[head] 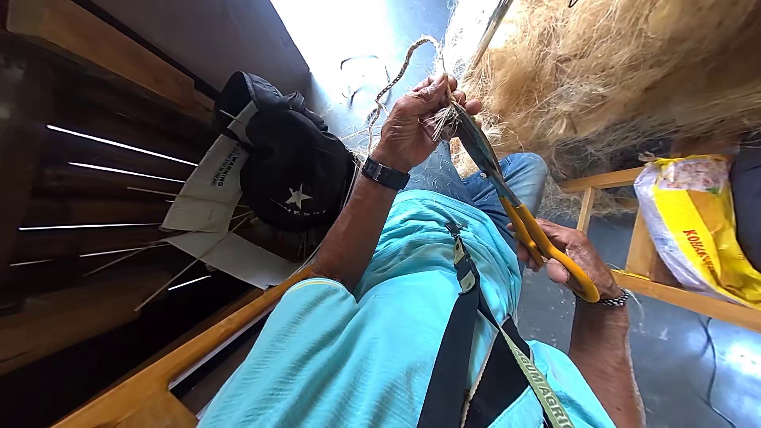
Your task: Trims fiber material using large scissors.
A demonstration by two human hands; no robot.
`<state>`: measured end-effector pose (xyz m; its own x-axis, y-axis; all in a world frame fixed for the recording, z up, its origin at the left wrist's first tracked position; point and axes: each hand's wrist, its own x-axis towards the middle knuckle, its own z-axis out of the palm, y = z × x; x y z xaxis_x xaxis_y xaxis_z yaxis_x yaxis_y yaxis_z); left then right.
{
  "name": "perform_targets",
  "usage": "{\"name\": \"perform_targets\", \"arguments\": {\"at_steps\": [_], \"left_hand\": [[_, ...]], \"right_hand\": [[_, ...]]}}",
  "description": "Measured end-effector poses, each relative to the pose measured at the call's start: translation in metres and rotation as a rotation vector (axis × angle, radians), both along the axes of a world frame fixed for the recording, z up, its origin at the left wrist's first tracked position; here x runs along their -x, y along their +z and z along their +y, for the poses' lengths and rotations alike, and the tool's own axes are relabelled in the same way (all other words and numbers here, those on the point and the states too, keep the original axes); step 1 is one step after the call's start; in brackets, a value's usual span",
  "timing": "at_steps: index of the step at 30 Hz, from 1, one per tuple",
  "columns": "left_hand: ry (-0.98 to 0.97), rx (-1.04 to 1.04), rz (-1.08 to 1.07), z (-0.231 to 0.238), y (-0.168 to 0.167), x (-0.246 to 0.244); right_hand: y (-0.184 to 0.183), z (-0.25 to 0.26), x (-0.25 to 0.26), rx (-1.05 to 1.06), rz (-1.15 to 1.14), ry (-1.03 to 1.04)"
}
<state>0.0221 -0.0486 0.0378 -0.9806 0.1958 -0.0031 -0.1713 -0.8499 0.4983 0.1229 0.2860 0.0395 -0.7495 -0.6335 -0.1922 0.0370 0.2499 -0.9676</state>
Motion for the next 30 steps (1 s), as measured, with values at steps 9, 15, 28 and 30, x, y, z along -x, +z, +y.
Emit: {"name": "perform_targets", "arguments": {"at_steps": [9,15,28,30], "left_hand": [[0.032,0.012,-0.053,-0.003,-0.003,0.002],[0.023,0.024,-0.093,-0.003,-0.003,0.003],[0.054,0.041,-0.108,0.0,-0.002,0.001],[0.058,0.043,-0.119,0.0,-0.003,0.001]], "right_hand": [[0.003,-0.003,-0.001,-0.032,-0.015,-0.023],[0.005,-0.004,-0.004,0.009,-0.037,-0.064],[-0.003,-0.007,-0.013,0.097,-0.064,-0.157],[-0.002,-0.006,-0.011,0.078,-0.063,-0.121]]}}
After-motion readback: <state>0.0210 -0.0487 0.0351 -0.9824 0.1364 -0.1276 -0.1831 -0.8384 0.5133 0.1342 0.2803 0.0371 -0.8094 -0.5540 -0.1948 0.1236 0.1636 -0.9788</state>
